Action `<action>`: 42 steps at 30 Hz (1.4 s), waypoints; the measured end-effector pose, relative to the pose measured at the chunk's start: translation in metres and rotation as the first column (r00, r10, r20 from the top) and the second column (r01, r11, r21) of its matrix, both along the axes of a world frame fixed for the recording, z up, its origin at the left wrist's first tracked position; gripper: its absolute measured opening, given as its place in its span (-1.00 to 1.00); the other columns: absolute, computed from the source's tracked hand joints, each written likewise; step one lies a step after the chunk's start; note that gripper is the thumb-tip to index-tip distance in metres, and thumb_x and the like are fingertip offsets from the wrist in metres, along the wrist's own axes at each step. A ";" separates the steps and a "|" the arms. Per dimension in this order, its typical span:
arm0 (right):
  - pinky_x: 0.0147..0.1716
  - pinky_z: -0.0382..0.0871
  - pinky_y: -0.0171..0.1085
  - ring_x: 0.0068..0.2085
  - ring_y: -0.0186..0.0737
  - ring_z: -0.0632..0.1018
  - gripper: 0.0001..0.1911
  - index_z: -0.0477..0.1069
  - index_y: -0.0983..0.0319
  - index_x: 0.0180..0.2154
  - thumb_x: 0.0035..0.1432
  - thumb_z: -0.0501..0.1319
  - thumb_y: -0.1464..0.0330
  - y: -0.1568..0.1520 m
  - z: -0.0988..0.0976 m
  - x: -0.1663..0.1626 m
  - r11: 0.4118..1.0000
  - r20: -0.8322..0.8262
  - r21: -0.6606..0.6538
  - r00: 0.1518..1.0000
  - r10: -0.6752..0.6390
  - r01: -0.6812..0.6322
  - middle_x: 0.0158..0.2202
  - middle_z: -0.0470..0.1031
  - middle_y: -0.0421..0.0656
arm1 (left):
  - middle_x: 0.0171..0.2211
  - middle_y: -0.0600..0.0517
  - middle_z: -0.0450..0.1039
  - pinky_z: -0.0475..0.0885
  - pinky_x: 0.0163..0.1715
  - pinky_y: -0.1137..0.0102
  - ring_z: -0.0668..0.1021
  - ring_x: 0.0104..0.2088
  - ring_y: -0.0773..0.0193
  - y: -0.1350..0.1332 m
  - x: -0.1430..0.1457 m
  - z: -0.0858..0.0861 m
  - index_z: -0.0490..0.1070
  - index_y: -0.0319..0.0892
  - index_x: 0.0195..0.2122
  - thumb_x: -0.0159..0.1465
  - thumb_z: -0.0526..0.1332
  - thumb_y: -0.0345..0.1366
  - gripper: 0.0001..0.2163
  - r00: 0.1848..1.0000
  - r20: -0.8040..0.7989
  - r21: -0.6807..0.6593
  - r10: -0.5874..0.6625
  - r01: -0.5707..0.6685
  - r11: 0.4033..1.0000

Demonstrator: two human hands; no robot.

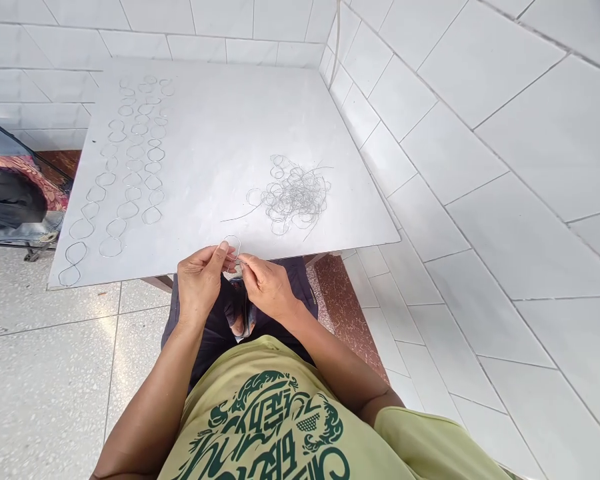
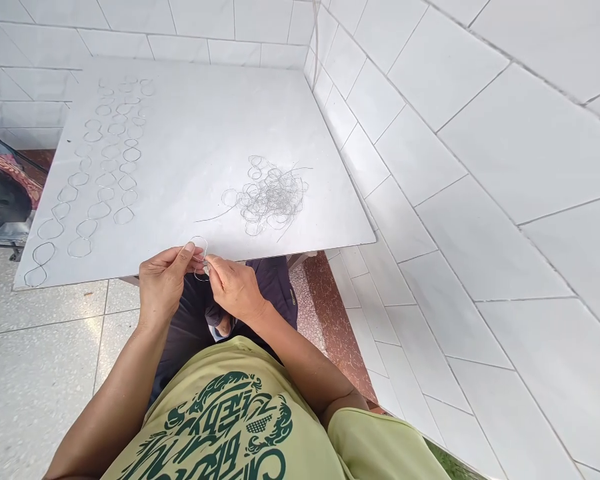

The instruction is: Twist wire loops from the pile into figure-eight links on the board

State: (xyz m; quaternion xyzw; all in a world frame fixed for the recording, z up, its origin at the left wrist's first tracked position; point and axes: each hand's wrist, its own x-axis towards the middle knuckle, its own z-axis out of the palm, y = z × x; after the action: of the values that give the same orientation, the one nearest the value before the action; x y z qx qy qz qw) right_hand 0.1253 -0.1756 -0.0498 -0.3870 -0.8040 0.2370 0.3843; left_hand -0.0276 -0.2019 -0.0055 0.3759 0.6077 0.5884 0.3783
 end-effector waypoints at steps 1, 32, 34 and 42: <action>-0.13 0.56 -0.15 -0.19 -0.08 0.71 -0.64 0.56 0.17 0.14 0.52 0.06 0.34 0.000 -0.001 0.000 1.000 -0.003 -0.002 1.000 0.005 -0.005 -0.13 0.73 -0.03 | -0.37 -0.01 0.66 0.58 -0.31 0.37 0.62 -0.42 0.25 0.000 0.001 -0.001 0.73 -0.14 -0.27 0.35 0.39 -0.07 -0.75 1.000 -0.006 -0.002 -0.001 0.001 1.000; -0.29 0.33 -0.29 -0.32 -0.20 0.62 -0.73 0.51 0.19 -0.02 0.49 0.05 0.34 0.030 0.020 0.007 0.997 0.081 0.019 0.994 -0.071 0.070 -0.29 0.67 -0.13 | -0.27 -0.06 0.65 0.60 -0.31 0.35 0.63 -0.37 0.26 0.007 0.004 0.011 0.61 -0.25 -0.06 0.32 0.36 0.11 -0.53 0.993 -0.004 -0.050 -0.119 0.119 0.992; -0.31 0.31 -0.28 -0.36 -0.21 0.60 -0.73 0.52 0.20 -0.03 0.50 0.04 0.33 0.031 0.019 0.006 0.997 0.077 0.011 0.994 -0.072 0.071 -0.32 0.66 -0.14 | -0.29 -0.04 0.65 0.60 -0.34 0.35 0.62 -0.39 0.26 0.002 0.005 0.010 0.60 -0.24 -0.05 0.27 0.42 0.03 -0.57 0.993 -0.039 -0.062 -0.110 0.108 0.992; -0.35 0.25 -0.28 -0.44 -0.23 0.52 -0.71 0.51 0.22 -0.05 0.52 0.05 0.25 0.027 0.017 -0.008 1.000 0.056 -0.022 0.998 0.004 -0.003 -0.43 0.57 -0.17 | -0.40 0.00 0.62 0.57 -0.40 0.35 0.63 -0.46 0.24 -0.008 -0.004 0.005 0.63 -0.18 -0.21 0.29 0.33 -0.10 -0.75 0.977 -0.213 -0.086 -0.024 0.005 0.996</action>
State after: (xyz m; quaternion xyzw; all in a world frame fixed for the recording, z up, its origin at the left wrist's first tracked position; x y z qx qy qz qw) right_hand 0.1176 -0.1490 -0.0328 -0.3964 -0.8123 0.2356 0.3571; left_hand -0.0319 -0.2094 -0.0001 0.4250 0.6666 0.5155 0.3306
